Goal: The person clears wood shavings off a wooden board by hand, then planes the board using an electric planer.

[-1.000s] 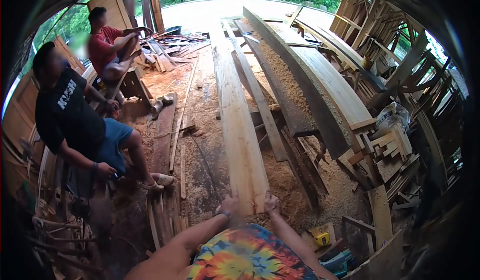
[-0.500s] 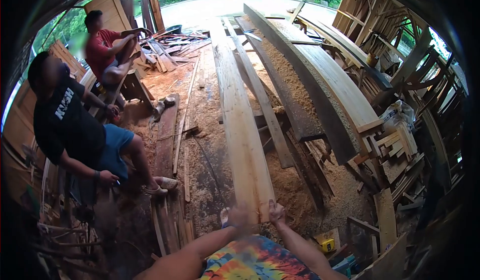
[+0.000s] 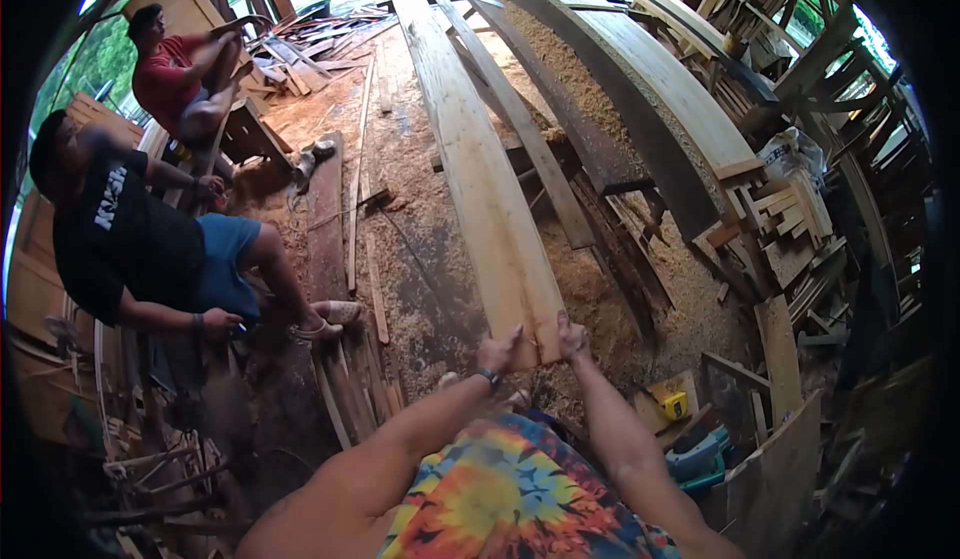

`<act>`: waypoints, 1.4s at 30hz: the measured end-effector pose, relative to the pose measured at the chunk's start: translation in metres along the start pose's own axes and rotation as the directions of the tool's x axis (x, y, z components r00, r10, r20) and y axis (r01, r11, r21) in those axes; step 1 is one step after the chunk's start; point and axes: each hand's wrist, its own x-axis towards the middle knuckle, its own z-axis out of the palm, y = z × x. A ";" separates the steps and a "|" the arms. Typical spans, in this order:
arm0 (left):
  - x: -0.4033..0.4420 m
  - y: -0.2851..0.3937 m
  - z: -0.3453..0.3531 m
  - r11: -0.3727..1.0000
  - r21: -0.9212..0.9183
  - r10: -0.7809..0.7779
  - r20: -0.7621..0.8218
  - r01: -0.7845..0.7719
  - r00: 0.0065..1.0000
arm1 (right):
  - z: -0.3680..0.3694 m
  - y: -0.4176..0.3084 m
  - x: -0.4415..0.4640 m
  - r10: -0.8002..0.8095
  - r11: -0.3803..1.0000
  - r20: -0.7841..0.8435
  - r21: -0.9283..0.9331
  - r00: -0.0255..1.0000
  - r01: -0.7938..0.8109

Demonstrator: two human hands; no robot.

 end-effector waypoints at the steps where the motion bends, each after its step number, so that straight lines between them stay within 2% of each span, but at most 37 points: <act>1: 0.002 -0.001 -0.004 0.999 0.030 -0.015 0.015 0.015 1.000 | -0.001 0.005 0.005 0.006 1.000 0.028 0.020 1.000 -0.007; 2: 0.004 -0.001 -0.008 0.998 0.061 -0.028 0.032 0.026 0.999 | 0.003 0.012 0.003 0.012 0.999 0.053 0.043 0.998 -0.014; 3: 0.006 -0.002 -0.010 0.996 0.089 -0.036 0.047 0.032 0.998 | 0.009 0.010 -0.004 0.027 1.000 0.064 -0.012 0.998 -0.026; 4: 0.007 -0.010 -0.016 0.999 -0.040 -0.018 0.073 0.021 0.997 | 0.014 0.001 -0.010 0.038 0.997 0.070 -0.073 0.997 -0.033; 5: 0.014 -0.017 -0.027 0.992 0.118 -0.041 0.045 0.036 0.998 | 0.021 -0.008 -0.013 0.049 0.990 0.076 -0.138 0.996 -0.039; 7: 0.014 -0.028 -0.059 0.995 -0.079 -0.054 0.156 0.067 0.986 | 0.059 -0.006 -0.023 0.046 0.988 0.043 -0.152 0.998 -0.039; 8: 0.030 -0.055 -0.070 0.995 -0.074 -0.061 0.133 0.071 0.989 | 0.077 -0.006 -0.029 0.053 0.987 0.047 -0.152 0.997 -0.045; 9: 0.046 -0.081 -0.078 0.995 -0.068 -0.065 0.108 0.073 0.992 | 0.066 -0.052 -0.063 0.039 0.988 0.079 -0.154 0.996 -0.027; 10: 0.039 -0.080 -0.091 0.998 -0.025 -0.063 -0.020 0.063 0.998 | 0.095 -0.040 -0.057 0.071 0.979 0.065 -0.195 0.995 -0.057; 11: 0.030 -0.077 -0.102 0.997 -0.063 -0.052 -0.001 0.052 0.999 | 0.120 -0.029 -0.054 0.093 0.969 0.054 -0.233 0.994 -0.079; 13: 0.024 -0.071 -0.124 0.990 -0.142 -0.005 0.013 0.007 1.000 | 0.113 -0.064 -0.080 0.127 0.964 0.060 -0.243 0.990 -0.109; 15: 0.031 -0.076 -0.128 0.950 0.312 0.002 -0.109 0.032 0.994 | 0.116 -0.065 -0.080 0.024 0.998 0.062 -0.059 0.998 -0.020; 17: 0.023 -0.069 -0.135 0.998 0.052 0.029 0.021 -0.030 0.999 | 0.112 -0.071 -0.084 0.106 0.991 0.031 -0.089 0.994 -0.103; 19: 0.022 -0.059 -0.140 0.992 0.120 0.025 0.058 -0.032 0.998 | 0.127 -0.048 -0.075 0.056 0.998 0.014 -0.042 0.998 -0.056; 20: -0.002 -0.022 -0.153 0.993 0.107 0.034 0.056 -0.040 0.998 | 0.123 -0.052 -0.079 0.101 0.993 0.025 -0.059 0.995 -0.100; 23: 0.013 -0.053 -0.143 0.998 0.016 0.055 0.076 -0.056 0.996 | 0.126 -0.045 -0.077 0.113 0.993 0.049 0.021 0.992 -0.114; 24: 0.022 -0.064 -0.142 0.996 0.088 -0.034 0.069 0.028 0.997 | 0.110 -0.076 -0.092 0.184 0.982 0.082 0.026 0.980 -0.186; 27: 0.032 -0.082 -0.158 0.998 -0.058 0.024 -0.023 -0.026 0.999 | 0.135 -0.081 -0.105 0.056 0.983 0.070 0.169 0.996 -0.067; 29: 0.076 -0.166 -0.163 0.994 0.025 -0.103 0.068 0.102 0.992 | 0.143 -0.104 -0.119 0.112 0.988 0.091 0.100 0.990 -0.121; 30: 0.082 -0.181 -0.170 0.998 -0.025 -0.059 0.053 0.061 0.997 | 0.155 -0.102 -0.120 0.021 0.985 0.078 0.169 0.997 -0.034; 33: 0.084 -0.186 -0.199 0.992 0.069 -0.103 -0.012 0.103 0.995 | 0.178 -0.109 -0.126 0.033 0.977 0.165 0.205 0.986 -0.067; 35: 0.048 -0.110 -0.230 0.975 0.153 -0.154 -0.038 0.158 0.987 | 0.178 -0.134 -0.133 0.078 0.964 0.199 0.235 0.977 -0.125; 37: 0.062 -0.143 -0.239 0.988 0.127 -0.095 0.010 0.093 0.995 | 0.194 -0.129 -0.134 0.090 0.961 0.221 0.238 0.971 -0.144; 39: 0.080 -0.157 -0.244 0.985 0.081 -0.154 -0.017 0.155 0.988 | 0.204 -0.130 -0.129 0.087 0.937 0.227 0.312 0.970 -0.157; 41: 0.074 -0.124 -0.259 0.988 0.092 -0.126 -0.013 0.126 0.992 | 0.219 -0.133 -0.132 0.090 0.905 0.249 0.384 0.964 -0.184; 42: 0.078 -0.124 -0.266 0.984 0.125 -0.123 -0.015 0.124 0.992 | 0.225 -0.135 -0.132 0.106 0.923 0.244 0.336 0.964 -0.186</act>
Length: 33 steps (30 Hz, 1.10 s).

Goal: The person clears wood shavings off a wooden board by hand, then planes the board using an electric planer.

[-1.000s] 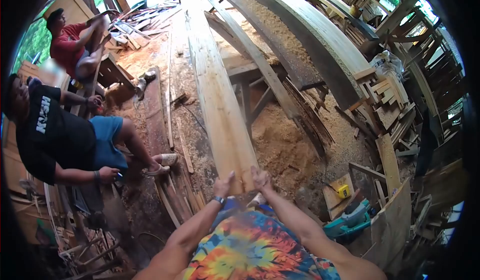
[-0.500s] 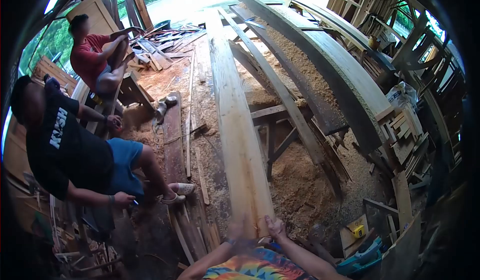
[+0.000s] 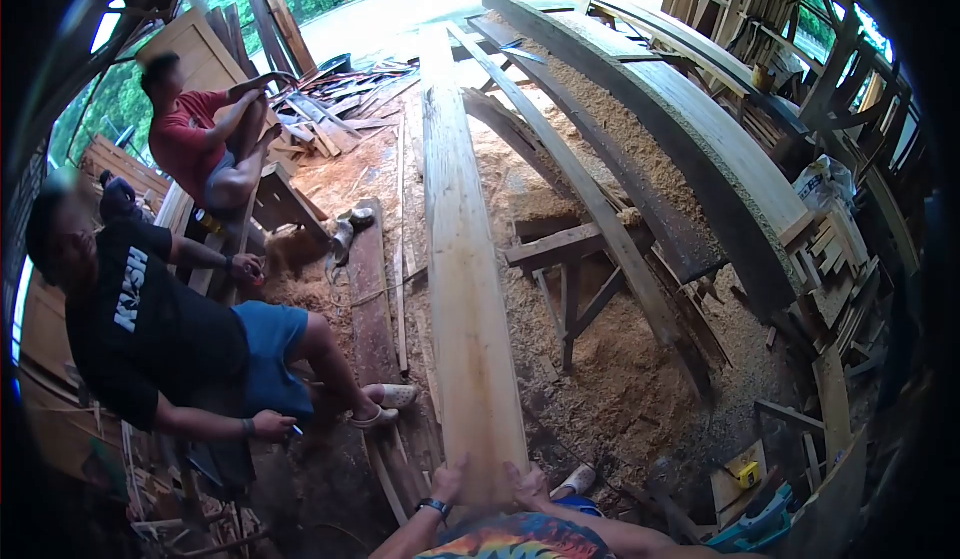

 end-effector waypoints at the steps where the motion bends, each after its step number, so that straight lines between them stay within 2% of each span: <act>1: 0.002 0.010 -0.006 1.000 0.027 0.005 -0.004 -0.005 1.000 | 0.004 -0.002 0.007 0.007 0.999 -0.011 -0.054 1.000 -0.007; 2: 0.003 0.020 -0.010 0.998 0.056 0.001 -0.046 0.002 0.999 | 0.005 -0.005 0.014 0.014 0.993 -0.024 -0.114 1.000 -0.017; 5: -0.013 0.085 -0.028 0.999 0.046 -0.029 0.038 0.027 0.999 | -0.019 -0.027 0.044 0.122 0.990 0.155 -0.087 0.980 -0.110; 7: -0.014 0.112 -0.022 0.999 -0.043 0.008 0.083 -0.004 0.997 | -0.051 -0.038 0.071 0.100 0.965 0.392 0.186 0.915 -0.185; 8: -0.011 0.120 -0.013 1.000 -0.026 -0.016 0.089 0.018 0.996 | -0.064 -0.070 0.061 0.072 0.930 0.429 0.297 0.900 -0.216; 11: -0.012 0.146 0.023 0.996 0.056 -0.070 0.071 0.066 0.995 | -0.098 -0.094 0.061 0.203 0.893 0.375 0.308 0.904 -0.329; 12: -0.022 0.164 0.037 0.994 0.080 -0.072 0.033 0.069 0.997 | -0.110 -0.077 0.077 0.133 0.922 0.310 0.311 0.941 -0.232; 13: -0.030 0.172 0.051 0.992 0.103 -0.079 -0.004 0.079 0.997 | -0.126 -0.074 0.083 0.113 0.922 0.295 0.326 0.949 -0.211; 14: -0.022 0.165 0.075 0.999 0.032 -0.040 0.029 0.039 0.999 | -0.146 -0.069 0.088 0.101 0.921 0.280 0.336 0.955 -0.196; 17: -0.032 0.187 0.123 0.997 0.030 -0.067 0.099 0.064 0.993 | -0.198 -0.077 0.078 0.098 0.927 0.244 0.329 0.965 -0.177; 18: -0.056 0.203 0.126 0.999 0.033 -0.043 0.072 0.041 0.996 | -0.217 -0.076 0.075 0.092 0.931 0.235 0.324 0.968 -0.167; 20: -0.091 0.204 0.144 0.998 -0.038 0.050 0.121 -0.045 0.991 | -0.249 -0.058 0.071 0.072 0.935 0.223 0.325 0.972 -0.143; 21: -0.105 0.200 0.152 0.994 -0.062 0.102 0.144 -0.094 0.984 | -0.264 -0.040 0.063 0.058 0.949 0.209 0.293 0.976 -0.119; 22: -0.121 0.189 0.169 0.978 -0.175 0.128 0.048 -0.117 0.991 | -0.277 -0.023 0.056 0.039 0.963 0.195 0.256 0.980 -0.089; 23: -0.136 0.176 0.181 0.976 -0.171 0.144 0.026 -0.138 0.989 | -0.288 -0.006 0.047 0.022 0.975 0.182 0.214 0.983 -0.061; 24: -0.150 0.169 0.184 0.966 -0.259 0.072 0.196 -0.019 0.978 | -0.294 0.005 0.029 -0.007 0.984 0.143 0.177 0.990 -0.019; 25: -0.144 0.129 0.211 0.967 -0.233 0.162 0.237 -0.106 0.958 | -0.299 0.008 0.007 -0.041 0.991 0.108 0.134 0.993 0.027; 27: -0.139 0.066 0.260 0.944 -0.258 0.275 0.264 -0.207 0.924 | -0.305 0.006 -0.035 0.021 0.987 -0.073 -0.159 0.997 -0.033; 28: -0.142 0.053 0.276 0.925 -0.304 0.306 0.247 -0.226 0.920 | -0.304 -0.007 -0.056 -0.001 0.987 -0.117 -0.157 0.993 -0.018; 29: -0.141 0.054 0.282 0.917 -0.369 0.271 0.300 -0.151 0.915 | -0.300 -0.019 -0.073 -0.026 0.988 -0.161 -0.152 0.987 0.001; 31: -0.140 0.056 0.293 0.881 -0.472 0.199 0.404 0.017 0.893 | -0.300 -0.033 -0.082 -0.103 0.946 -0.240 -0.324 0.965 0.020; 33: -0.133 0.061 0.307 0.775 -0.582 0.114 0.514 0.248 0.850 | -0.298 -0.044 -0.084 -0.194 0.875 -0.288 -0.482 0.938 0.033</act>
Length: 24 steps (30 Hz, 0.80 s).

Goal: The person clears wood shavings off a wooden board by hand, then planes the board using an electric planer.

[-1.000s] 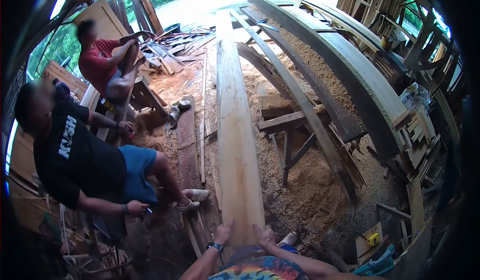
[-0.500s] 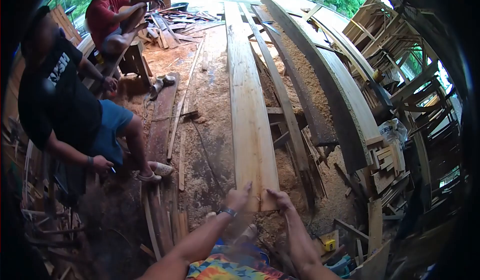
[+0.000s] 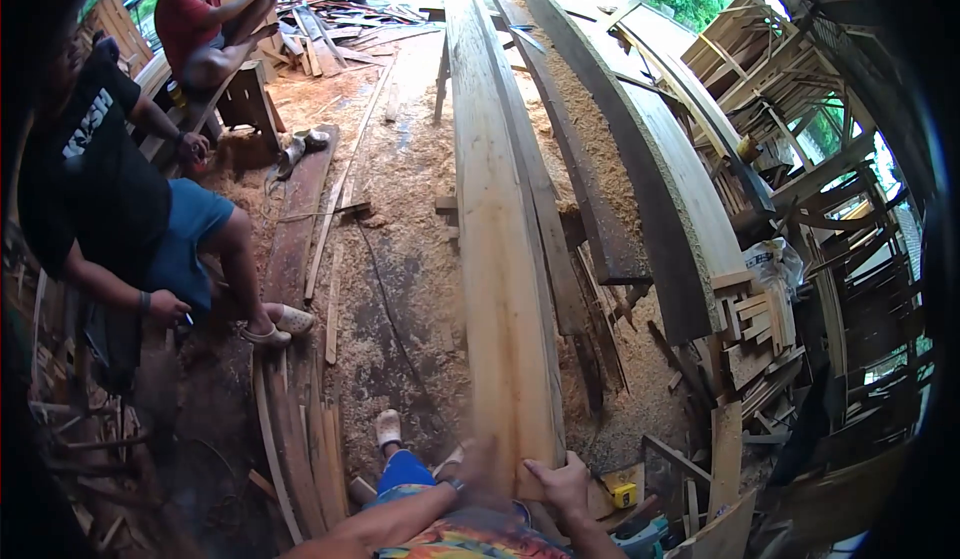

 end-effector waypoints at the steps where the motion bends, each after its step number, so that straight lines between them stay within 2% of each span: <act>1: 0.016 0.004 0.000 0.844 -0.489 -0.060 0.326 0.222 0.944 | -0.002 -0.009 0.001 -0.037 0.999 0.005 -0.016 0.999 0.037; 2: 0.019 0.000 0.001 0.841 -0.507 -0.027 0.310 0.190 0.950 | -0.004 -0.022 0.000 -0.090 0.994 0.003 -0.058 0.996 0.090; 4: 0.014 0.049 0.009 0.838 -0.534 0.039 0.271 0.116 0.962 | -0.003 -0.052 0.001 -0.199 0.972 0.004 -0.130 0.980 0.197; 5: 0.021 0.059 0.008 0.843 -0.528 0.028 0.226 0.099 0.974 | 0.004 -0.058 0.005 -0.192 0.960 0.019 -0.202 0.981 0.192; 7: 0.034 0.067 0.009 0.848 -0.523 -0.013 0.139 0.084 0.990 | 0.012 -0.083 0.011 -0.247 0.957 -0.008 -0.157 0.969 0.243; 9: 0.039 0.094 0.014 0.806 -0.580 0.025 0.234 0.119 0.972 | 0.020 -0.103 0.016 -0.298 0.947 -0.054 -0.140 0.953 0.288; 10: 0.061 0.089 0.009 0.739 -0.652 0.073 0.328 0.170 0.942 | 0.029 -0.109 0.023 -0.334 0.937 -0.088 -0.137 0.939 0.320; 11: 0.059 0.103 0.013 0.767 -0.635 0.137 0.307 0.095 0.942 | 0.040 -0.111 0.033 -0.336 0.936 -0.110 -0.153 0.935 0.318; 13: 0.095 0.091 0.000 0.749 -0.659 0.141 0.266 0.073 0.953 | 0.059 -0.104 0.050 -0.342 0.929 -0.126 -0.194 0.931 0.315; 15: 0.139 0.061 -0.009 0.835 -0.549 0.126 0.119 -0.041 0.985 | 0.071 -0.100 0.066 -0.358 0.916 -0.123 -0.238 0.925 0.323; 19: 0.108 0.088 0.003 0.844 -0.533 0.045 0.192 0.066 0.980 | 0.067 -0.097 0.069 -0.296 0.919 -0.087 -0.295 0.951 0.259; 21: 0.095 0.104 0.004 0.899 -0.438 0.023 0.094 0.021 0.995 | 0.069 -0.100 0.073 -0.286 0.934 -0.075 -0.244 0.955 0.260; 24: 0.112 0.089 -0.011 0.971 -0.229 -0.043 0.087 0.062 0.995 | 0.071 -0.101 0.072 -0.446 0.885 -0.107 -0.199 0.889 0.420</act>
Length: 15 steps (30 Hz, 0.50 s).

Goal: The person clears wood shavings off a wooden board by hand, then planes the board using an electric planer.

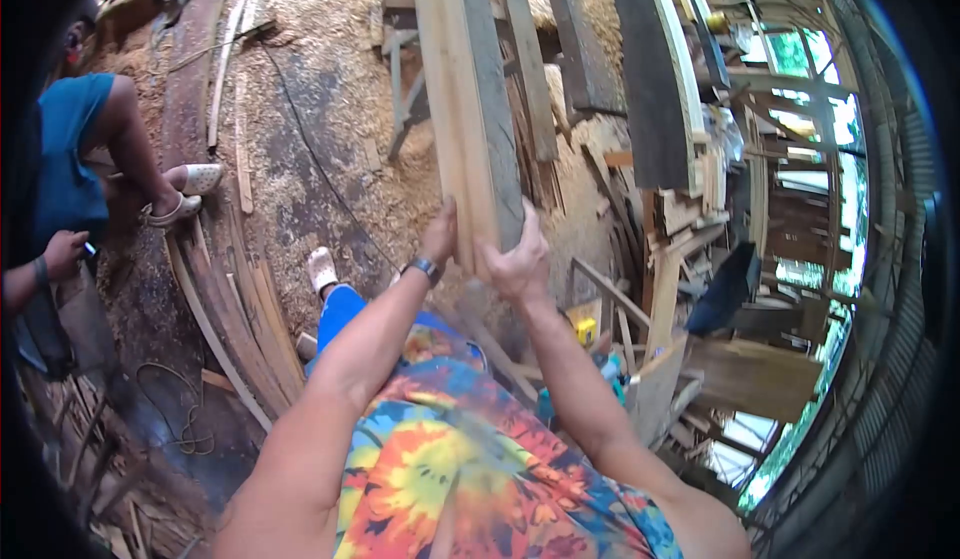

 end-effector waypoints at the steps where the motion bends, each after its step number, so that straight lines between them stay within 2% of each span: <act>1: -0.011 0.005 -0.003 0.999 0.048 -0.004 0.000 0.004 1.000 | 0.001 0.002 -0.003 -0.050 0.997 -0.031 -0.063 0.998 0.048; 3: -0.031 0.029 -0.007 0.989 0.147 0.018 0.003 -0.018 1.000 | 0.004 0.004 -0.006 -0.177 0.970 -0.088 -0.186 0.980 0.158; 4: -0.045 0.042 -0.006 0.947 0.290 0.151 -0.031 -0.135 0.988 | 0.002 0.000 -0.012 -0.174 0.957 -0.029 -0.242 0.984 0.162; 6: -0.078 0.062 -0.006 0.758 0.561 0.421 -0.029 -0.334 0.907 | -0.002 -0.012 -0.030 -0.151 0.924 0.084 -0.341 0.985 0.171; 7: -0.093 0.070 -0.001 0.689 0.588 0.522 0.000 -0.422 0.853 | -0.005 -0.015 -0.043 -0.124 0.919 0.093 -0.364 0.988 0.150; 8: -0.110 0.077 0.004 0.448 0.683 0.671 0.169 -0.577 0.722 | -0.008 -0.015 -0.060 -0.095 0.915 0.101 -0.384 0.990 0.127; 9: -0.129 0.088 0.011 0.163 0.710 0.753 0.359 -0.685 0.551 | -0.012 -0.015 -0.076 -0.069 0.910 0.105 -0.400 0.992 0.105; 11: -0.163 0.108 0.029 -0.185 0.552 0.602 0.717 -0.813 0.350 | -0.027 -0.009 -0.105 0.032 0.907 0.154 -0.419 0.988 0.036; 14: -0.185 0.104 0.049 -0.419 0.331 0.191 0.942 -0.845 0.275 | -0.042 0.013 -0.157 0.247 0.899 0.152 -0.404 0.957 -0.168; 15: -0.185 0.106 0.049 -0.456 0.323 0.113 0.945 -0.829 0.306 | -0.044 0.026 -0.176 0.322 0.885 0.143 -0.396 0.936 -0.244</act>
